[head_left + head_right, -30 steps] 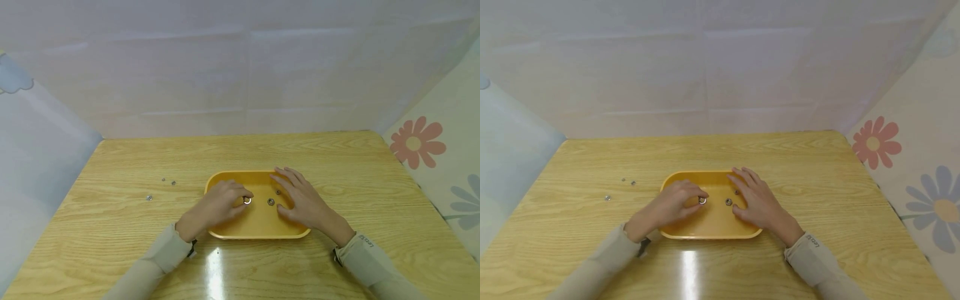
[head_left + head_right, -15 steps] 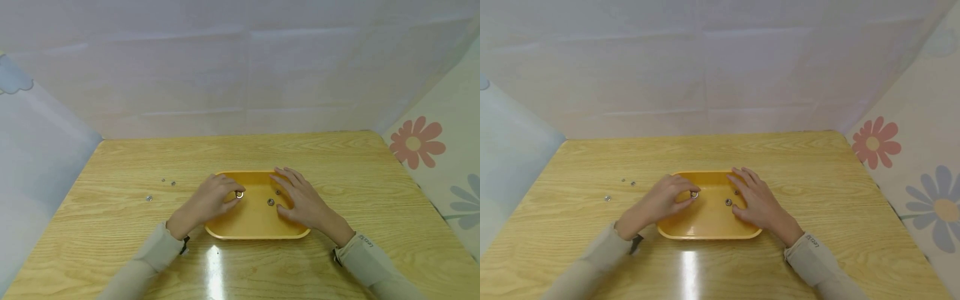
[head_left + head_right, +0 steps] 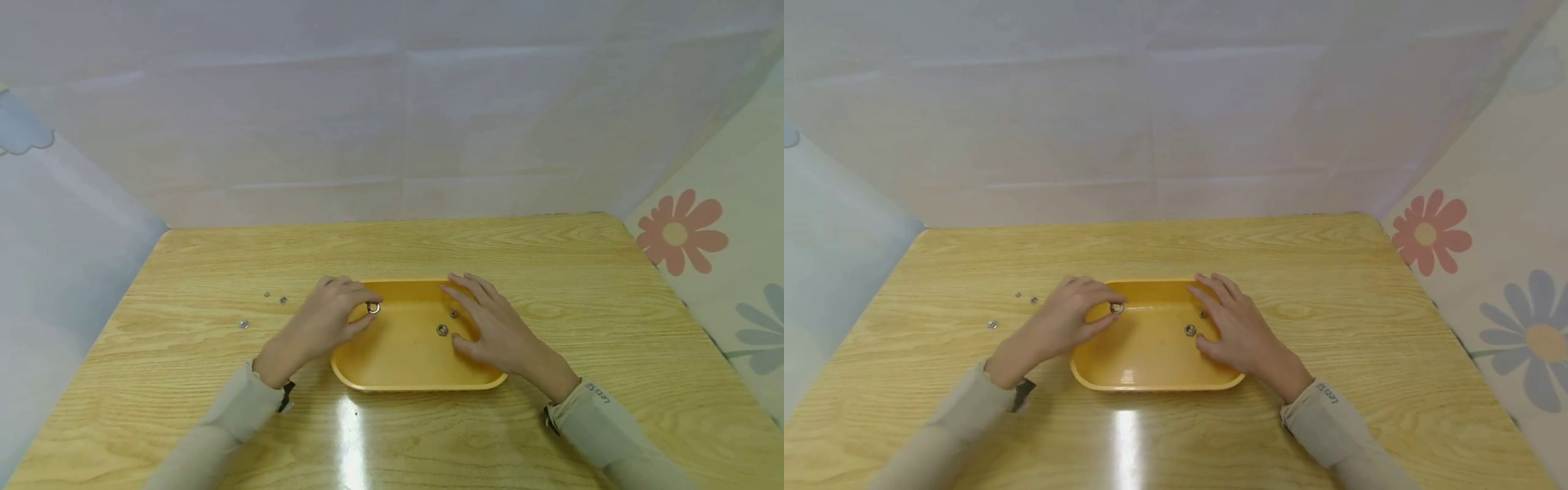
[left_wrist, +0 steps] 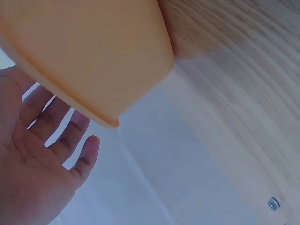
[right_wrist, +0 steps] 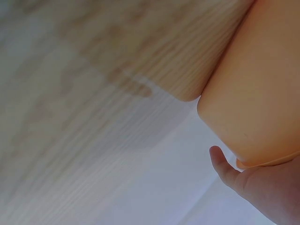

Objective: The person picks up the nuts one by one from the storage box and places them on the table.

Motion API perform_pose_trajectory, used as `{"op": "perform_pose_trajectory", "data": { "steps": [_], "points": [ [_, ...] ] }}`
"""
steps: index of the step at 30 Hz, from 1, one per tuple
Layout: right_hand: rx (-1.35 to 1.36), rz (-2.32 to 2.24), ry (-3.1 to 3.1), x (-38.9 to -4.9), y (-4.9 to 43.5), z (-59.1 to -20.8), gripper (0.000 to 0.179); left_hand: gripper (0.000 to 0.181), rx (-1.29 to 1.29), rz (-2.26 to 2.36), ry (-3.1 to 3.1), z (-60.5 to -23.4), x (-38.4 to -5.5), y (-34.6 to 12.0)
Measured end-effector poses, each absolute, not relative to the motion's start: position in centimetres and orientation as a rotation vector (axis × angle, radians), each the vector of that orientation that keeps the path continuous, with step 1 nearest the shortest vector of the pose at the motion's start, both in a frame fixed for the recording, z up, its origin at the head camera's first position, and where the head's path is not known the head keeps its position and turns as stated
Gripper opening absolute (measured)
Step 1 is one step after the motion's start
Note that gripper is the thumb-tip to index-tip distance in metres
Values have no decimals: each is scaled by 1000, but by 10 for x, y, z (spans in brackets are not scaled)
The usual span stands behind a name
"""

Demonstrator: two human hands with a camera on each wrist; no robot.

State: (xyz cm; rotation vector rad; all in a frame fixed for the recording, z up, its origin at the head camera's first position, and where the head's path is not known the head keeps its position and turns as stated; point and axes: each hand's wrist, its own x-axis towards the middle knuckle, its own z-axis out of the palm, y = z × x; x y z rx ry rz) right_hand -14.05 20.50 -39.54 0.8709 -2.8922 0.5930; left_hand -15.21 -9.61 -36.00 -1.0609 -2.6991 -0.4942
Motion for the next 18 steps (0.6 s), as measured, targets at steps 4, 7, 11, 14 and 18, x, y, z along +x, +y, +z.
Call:
{"op": "perform_pose_trajectory", "data": {
  "steps": [4, 7, 11, 14, 18],
  "points": [
    [872, 601, -2875, -140, 205, -396, 73, 20, -1044, -486, -2687, -359, -154, -102],
    [868, 599, -2891, -140, 205, -396, 73, 20, -1026, -483, -2688, -358, -155, -106],
    [861, 599, -2914, -141, 204, -395, 73, 19, -991, -495, -2710, -356, -155, -114],
    [853, 605, -2917, -141, 204, -394, 73, 19, -970, -513, -2710, -356, -155, -119],
    [855, 600, -2910, -141, 203, -395, 73, 20, -950, -515, -2690, -358, -155, -126]
  ]
}}
